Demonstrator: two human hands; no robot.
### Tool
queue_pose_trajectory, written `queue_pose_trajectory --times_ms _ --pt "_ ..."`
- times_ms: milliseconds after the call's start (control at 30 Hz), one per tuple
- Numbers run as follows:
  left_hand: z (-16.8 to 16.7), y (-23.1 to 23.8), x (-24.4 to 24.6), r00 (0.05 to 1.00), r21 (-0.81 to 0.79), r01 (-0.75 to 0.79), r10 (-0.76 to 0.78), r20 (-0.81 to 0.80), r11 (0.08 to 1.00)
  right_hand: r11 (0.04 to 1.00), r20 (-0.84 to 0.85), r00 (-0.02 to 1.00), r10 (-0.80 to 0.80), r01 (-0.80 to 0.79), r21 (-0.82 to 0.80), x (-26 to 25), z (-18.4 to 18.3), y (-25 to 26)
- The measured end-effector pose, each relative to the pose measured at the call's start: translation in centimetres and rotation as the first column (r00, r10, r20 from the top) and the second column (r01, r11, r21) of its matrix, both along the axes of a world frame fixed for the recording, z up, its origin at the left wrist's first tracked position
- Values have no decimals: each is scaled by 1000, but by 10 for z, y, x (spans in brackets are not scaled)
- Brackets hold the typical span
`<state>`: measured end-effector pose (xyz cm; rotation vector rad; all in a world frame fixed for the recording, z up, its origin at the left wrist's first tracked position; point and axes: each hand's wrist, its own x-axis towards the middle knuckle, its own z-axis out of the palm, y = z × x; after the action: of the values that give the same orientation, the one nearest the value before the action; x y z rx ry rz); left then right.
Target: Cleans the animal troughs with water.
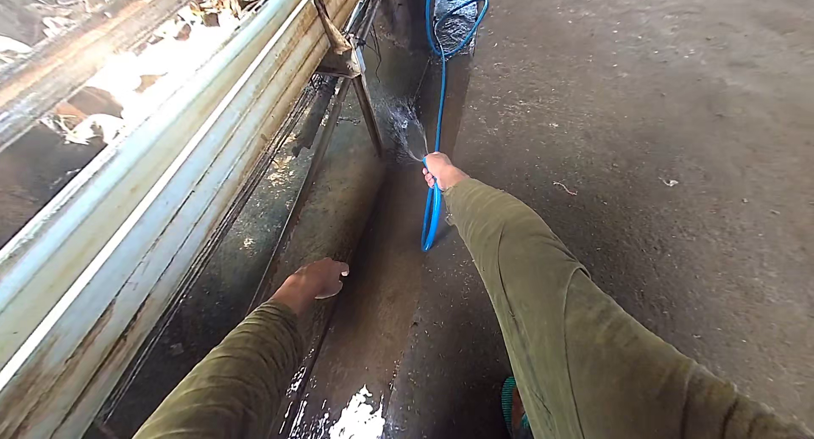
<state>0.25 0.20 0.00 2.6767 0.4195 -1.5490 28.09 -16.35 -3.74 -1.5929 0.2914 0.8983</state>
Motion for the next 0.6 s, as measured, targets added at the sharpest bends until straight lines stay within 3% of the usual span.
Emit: queue_pose_trajectory --times_ms 333,600 --pt "1 1 -1 1000 -1 8 -8 25 1000 999 110 993 -35 36 -1 2 -7 -5" --pt "4 0 -3 1000 4 5 -5 23 1000 981 -25 982 187 -188 -42 -9 11 4"
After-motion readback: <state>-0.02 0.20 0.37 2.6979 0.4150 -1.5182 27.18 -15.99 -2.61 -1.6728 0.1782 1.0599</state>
